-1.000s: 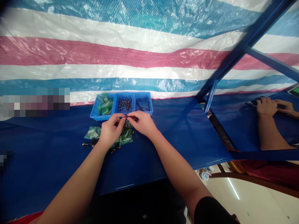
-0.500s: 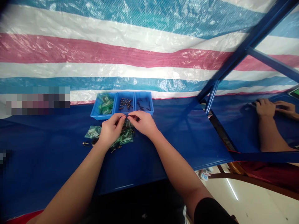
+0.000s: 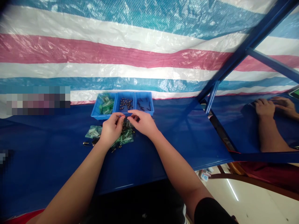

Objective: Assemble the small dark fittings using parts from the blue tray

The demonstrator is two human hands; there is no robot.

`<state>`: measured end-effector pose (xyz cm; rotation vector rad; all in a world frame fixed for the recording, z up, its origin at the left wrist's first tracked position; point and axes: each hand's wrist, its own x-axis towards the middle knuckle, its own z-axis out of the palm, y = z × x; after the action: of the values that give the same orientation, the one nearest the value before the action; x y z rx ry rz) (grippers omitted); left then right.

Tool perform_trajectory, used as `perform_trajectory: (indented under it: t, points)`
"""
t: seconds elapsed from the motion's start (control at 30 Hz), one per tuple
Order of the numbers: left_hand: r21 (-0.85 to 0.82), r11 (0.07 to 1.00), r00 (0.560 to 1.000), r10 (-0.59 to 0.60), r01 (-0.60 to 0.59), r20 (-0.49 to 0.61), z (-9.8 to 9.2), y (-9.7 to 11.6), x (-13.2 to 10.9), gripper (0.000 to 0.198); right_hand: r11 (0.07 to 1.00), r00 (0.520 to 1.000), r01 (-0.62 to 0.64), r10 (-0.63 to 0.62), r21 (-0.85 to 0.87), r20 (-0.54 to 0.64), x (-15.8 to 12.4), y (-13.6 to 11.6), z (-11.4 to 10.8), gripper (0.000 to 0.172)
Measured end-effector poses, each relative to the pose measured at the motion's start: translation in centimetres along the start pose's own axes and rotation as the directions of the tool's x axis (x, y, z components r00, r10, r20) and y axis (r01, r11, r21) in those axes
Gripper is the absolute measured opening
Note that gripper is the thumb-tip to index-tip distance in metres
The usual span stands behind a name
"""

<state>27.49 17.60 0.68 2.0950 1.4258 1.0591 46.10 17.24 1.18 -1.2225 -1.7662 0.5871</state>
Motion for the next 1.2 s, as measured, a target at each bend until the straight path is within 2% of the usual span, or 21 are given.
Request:
perform_trajectory:
  t: [0.17,0.33,0.57,0.73,1.07,1.2]
  points:
    - [-0.013,1.000,1.000,-0.011,0.012,0.029,-0.01,-0.08,0.05,0.030,0.999,0.999,0.040,-0.039,-0.014,0.012,-0.01,0.23,0.13,0.018]
    - [-0.027,1.000,0.999,0.007,-0.006,0.046,-0.06,0.36,0.02,0.030,0.998,0.999,0.033,-0.034,-0.062,-0.017,0.01,0.18,0.07,0.017]
    - [-0.006,1.000,1.000,0.010,-0.010,-0.003,-0.07,0.52,-0.06,0.028,0.998,0.999,0.032,-0.033,-0.062,-0.008,0.02,-0.26,-0.13,0.019]
    - [0.000,1.000,1.000,0.006,-0.006,0.004,-0.08,0.52,-0.08,0.028,0.996,0.999,0.026,-0.024,-0.080,0.025,0.03,-0.39,-0.28,0.019]
    - [0.007,1.000,1.000,0.005,-0.005,-0.007,-0.17,0.66,-0.14,0.027,0.999,0.999,0.032,-0.032,0.004,0.037,-0.03,-0.01,0.06,0.024]
    - [0.011,1.000,1.000,-0.003,0.003,-0.004,-0.13,0.58,-0.17,0.028,1.000,1.000,0.020,-0.020,0.002,0.007,-0.06,0.24,0.17,0.021]
